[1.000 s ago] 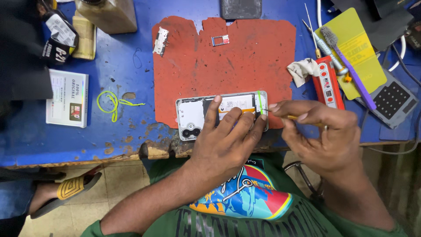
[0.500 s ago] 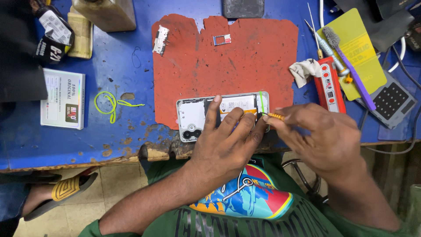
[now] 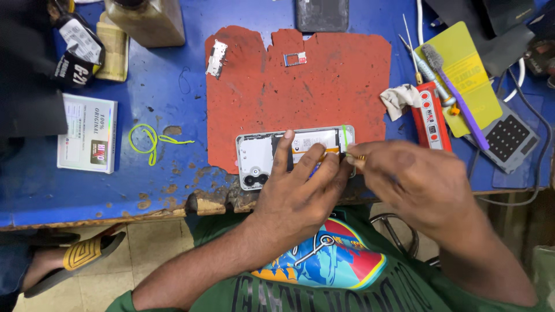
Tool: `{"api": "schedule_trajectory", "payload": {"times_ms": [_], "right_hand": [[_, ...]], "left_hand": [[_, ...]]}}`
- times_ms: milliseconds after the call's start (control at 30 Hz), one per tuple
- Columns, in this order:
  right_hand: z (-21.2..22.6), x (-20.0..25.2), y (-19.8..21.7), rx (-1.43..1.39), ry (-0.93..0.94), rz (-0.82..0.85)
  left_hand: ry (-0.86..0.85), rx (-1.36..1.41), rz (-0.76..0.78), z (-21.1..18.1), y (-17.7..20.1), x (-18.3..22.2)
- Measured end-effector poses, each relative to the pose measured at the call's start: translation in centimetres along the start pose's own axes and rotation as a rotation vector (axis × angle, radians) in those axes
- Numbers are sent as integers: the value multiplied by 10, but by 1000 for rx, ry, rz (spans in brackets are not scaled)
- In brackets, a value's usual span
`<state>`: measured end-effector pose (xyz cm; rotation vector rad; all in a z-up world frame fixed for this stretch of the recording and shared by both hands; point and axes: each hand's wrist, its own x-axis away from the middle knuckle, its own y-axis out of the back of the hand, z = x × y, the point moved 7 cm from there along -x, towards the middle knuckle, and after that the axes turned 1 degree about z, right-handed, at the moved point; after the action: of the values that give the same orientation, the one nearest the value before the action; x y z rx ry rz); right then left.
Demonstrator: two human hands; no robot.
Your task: The person unscrews several small components from the internal frame of a mobile phone using a screwdriver and then attaches a new screen to the assembly.
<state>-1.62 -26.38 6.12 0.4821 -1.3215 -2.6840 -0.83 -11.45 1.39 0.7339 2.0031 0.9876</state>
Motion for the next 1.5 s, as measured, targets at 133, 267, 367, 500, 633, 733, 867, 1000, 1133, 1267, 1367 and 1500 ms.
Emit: {"api": "schedule_trajectory", "payload": {"times_ms": [133,267,367,500,633,733,867,1000,1133,1267,1367,1500], "right_hand": [[-2,-10,-4,120,-91,7],[5,-13,0,119,-122,43],[7,-13,-1,149,-136,-10],[15,-13,2,-23,-11,8],[8,-17,1,117,-129,-30],[15,-16,1,-41,-99,-14],[14,-16,2,135,-97,-53],[13,-18,1,-107,-69,27],[10,-15,2,104,-116,-68],[14,-17,1,28,-71,-22],[13,-13,1,102,-82,-28],[1,-7,-2,209,-302,25]], "left_hand": [[-5,12,6,1,1,-1],[-5,2,13,0,0,1],[-11,19,-13,-1,2,-1],[-3,6,27,0,-1,0],[-13,-10,-13,0,3,-2],[-2,-25,-17,0,2,2],[-17,5,-15,-1,1,0],[-10,-24,-24,-1,1,2],[-16,-9,-5,0,0,1],[-11,-15,-13,1,0,2],[-22,-16,-13,-2,0,3],[-30,-44,-7,-1,3,2]]}}
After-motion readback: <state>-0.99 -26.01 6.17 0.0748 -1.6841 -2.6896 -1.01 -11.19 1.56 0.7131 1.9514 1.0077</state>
